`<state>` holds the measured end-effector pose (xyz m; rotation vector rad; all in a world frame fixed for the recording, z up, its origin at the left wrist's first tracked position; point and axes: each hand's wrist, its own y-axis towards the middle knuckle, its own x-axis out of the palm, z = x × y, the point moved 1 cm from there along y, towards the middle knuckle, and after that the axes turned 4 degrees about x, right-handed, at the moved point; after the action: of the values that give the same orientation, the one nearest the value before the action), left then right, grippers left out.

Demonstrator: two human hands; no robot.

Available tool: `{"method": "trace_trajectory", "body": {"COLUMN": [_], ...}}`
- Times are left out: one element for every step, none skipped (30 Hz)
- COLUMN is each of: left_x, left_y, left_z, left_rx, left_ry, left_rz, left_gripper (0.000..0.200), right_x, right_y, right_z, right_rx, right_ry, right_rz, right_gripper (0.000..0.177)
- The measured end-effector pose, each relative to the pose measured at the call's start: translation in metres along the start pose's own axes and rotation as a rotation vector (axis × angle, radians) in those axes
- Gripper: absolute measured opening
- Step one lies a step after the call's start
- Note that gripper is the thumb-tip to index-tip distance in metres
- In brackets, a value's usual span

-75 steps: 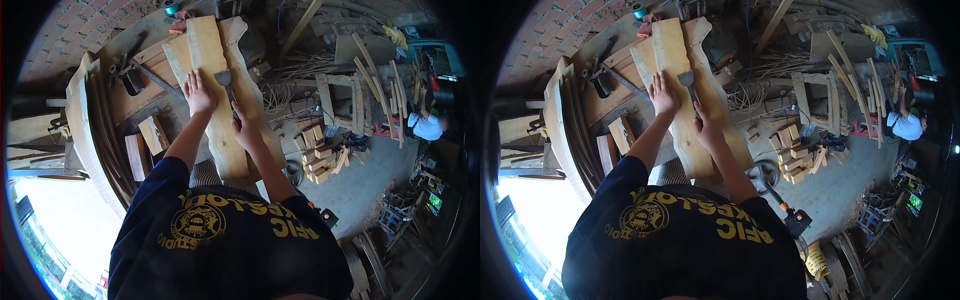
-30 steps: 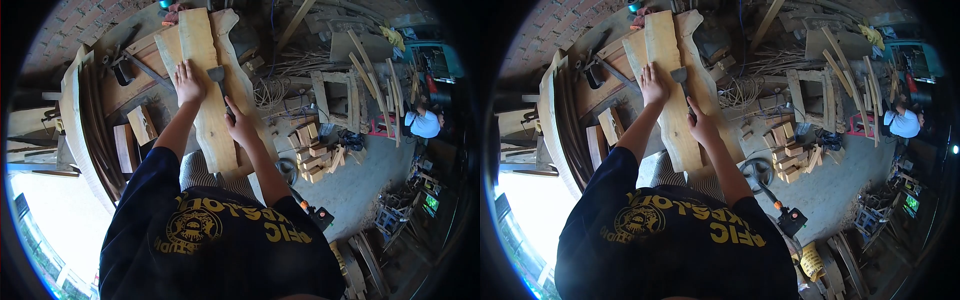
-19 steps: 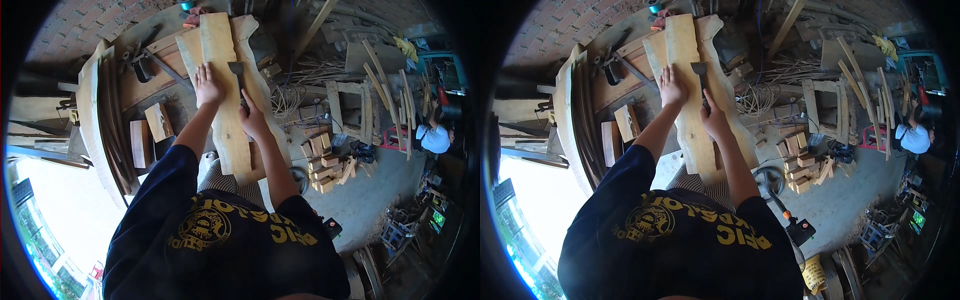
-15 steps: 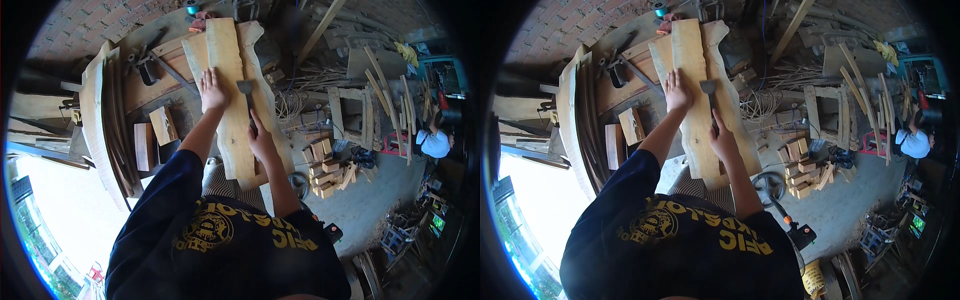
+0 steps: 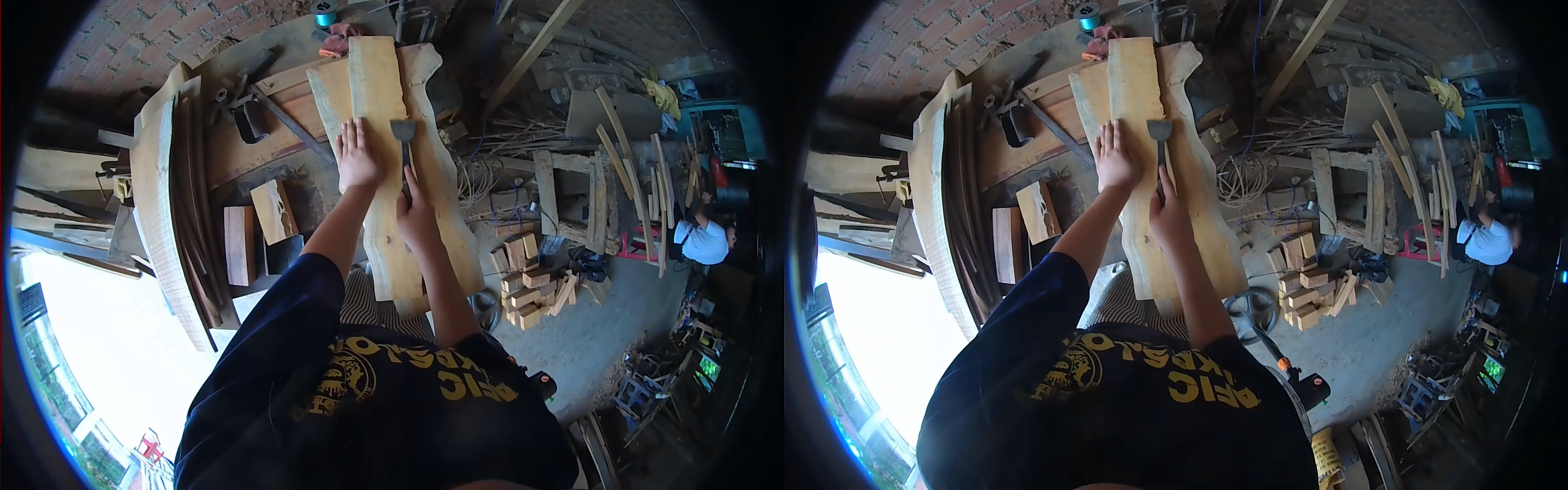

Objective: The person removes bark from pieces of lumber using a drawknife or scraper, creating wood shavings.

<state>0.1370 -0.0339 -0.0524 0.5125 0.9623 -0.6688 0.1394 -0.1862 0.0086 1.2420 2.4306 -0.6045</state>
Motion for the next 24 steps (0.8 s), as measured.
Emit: {"method": "trace_trajectory", "body": {"left_x": [0.0,-0.001,-0.002,-0.001,-0.001,-0.001,-0.002,-0.001,-0.001,0.001,0.002,0.001,0.001,0.001,-0.001,-0.002,-0.003,-0.002,-0.002,-0.001,0.001,0.002,0.003,0.002], "left_y": [0.001,0.005,0.005,0.003,0.004,0.005,0.006,0.006,0.005,0.003,0.003,0.004,0.003,0.002,0.004,0.004,0.004,0.004,0.006,0.006,0.004,0.001,0.002,0.004], "left_z": [0.0,0.0,0.0,0.0,0.0,-0.001,-0.001,-0.002,-0.001,-0.001,-0.001,-0.002,-0.002,-0.002,-0.002,-0.002,-0.001,-0.001,-0.001,-0.002,-0.003,-0.004,-0.004,-0.004], "left_rx": [0.002,0.006,0.005,-0.001,0.001,0.005,0.005,0.008,0.008,0.006,0.005,0.007,0.01,0.012,0.017,0.018,0.016,0.013,0.011,0.018,0.024,0.024,0.028,0.031], "left_ry": [-0.002,-0.001,0.017,0.01,0.008,0.007,0.005,0.013,0.021,0.021,0.012,0.005,0.01,0.002,-0.006,-0.003,-0.008,-0.014,-0.014,-0.011,-0.008,-0.007,-0.003,0.001], "left_rz": [0.01,0.026,0.007,0.006,0.006,0.006,0.009,0.012,0.01,0.003,0.012,0.026,0.025,0.02,0.018,0.019,0.021,0.022,0.022,0.033,0.041,0.033,0.041,0.055], "left_gripper": [0.066,0.065,0.065,0.065,0.065,0.065,0.065,0.065,0.064,0.064,0.064,0.064,0.064,0.064,0.064,0.064,0.063,0.063,0.063,0.063,0.063,0.063,0.063,0.063], "right_x": [-0.001,0.005,0.011,0.013,0.003,0.0,-0.003,-0.004,-0.001,0.004,0.011,0.017,0.022,0.025,0.023,0.019,0.013,0.01,0.009,0.009,0.009,0.011,0.013,0.015], "right_y": [0.012,0.013,0.013,0.009,0.003,-0.005,-0.013,-0.015,-0.006,0.009,0.024,0.04,0.056,0.064,0.057,0.04,0.02,0.008,0.006,0.004,0.0,0.008,0.032,0.053], "right_z": [-0.007,-0.004,0.001,0.009,-0.001,-0.002,-0.004,-0.005,0.0,0.005,0.011,0.016,0.019,0.018,0.013,0.01,0.005,0.004,0.002,0.003,0.005,0.007,0.006,0.005], "right_rx": [0.186,0.181,0.107,0.037,0.149,0.147,0.155,0.163,0.163,0.052,-0.061,-0.06,-0.096,-0.134,-0.114,-0.115,0.007,0.131,0.131,0.111,0.096,0.104,-0.017,-0.142], "right_ry": [-0.003,-0.004,-0.007,-0.015,0.014,0.01,0.012,0.013,0.012,0.01,0.01,0.014,-0.043,-0.099,-0.058,-0.054,-0.013,0.025,0.025,0.04,0.056,0.057,0.011,-0.037], "right_rz": [-0.118,-0.114,-0.064,-0.02,-0.092,-0.093,-0.094,-0.095,-0.095,-0.03,0.034,0.034,0.076,0.121,0.103,0.104,0.007,-0.089,-0.091,-0.085,-0.08,-0.08,0.003,0.085], "right_gripper": [0.053,0.053,0.053,0.053,0.053,0.053,0.053,0.053,0.053,0.052,0.052,0.052,0.051,0.051,0.051,0.051,0.05,0.05,0.05,0.05,0.05,0.05,0.05,0.05]}}
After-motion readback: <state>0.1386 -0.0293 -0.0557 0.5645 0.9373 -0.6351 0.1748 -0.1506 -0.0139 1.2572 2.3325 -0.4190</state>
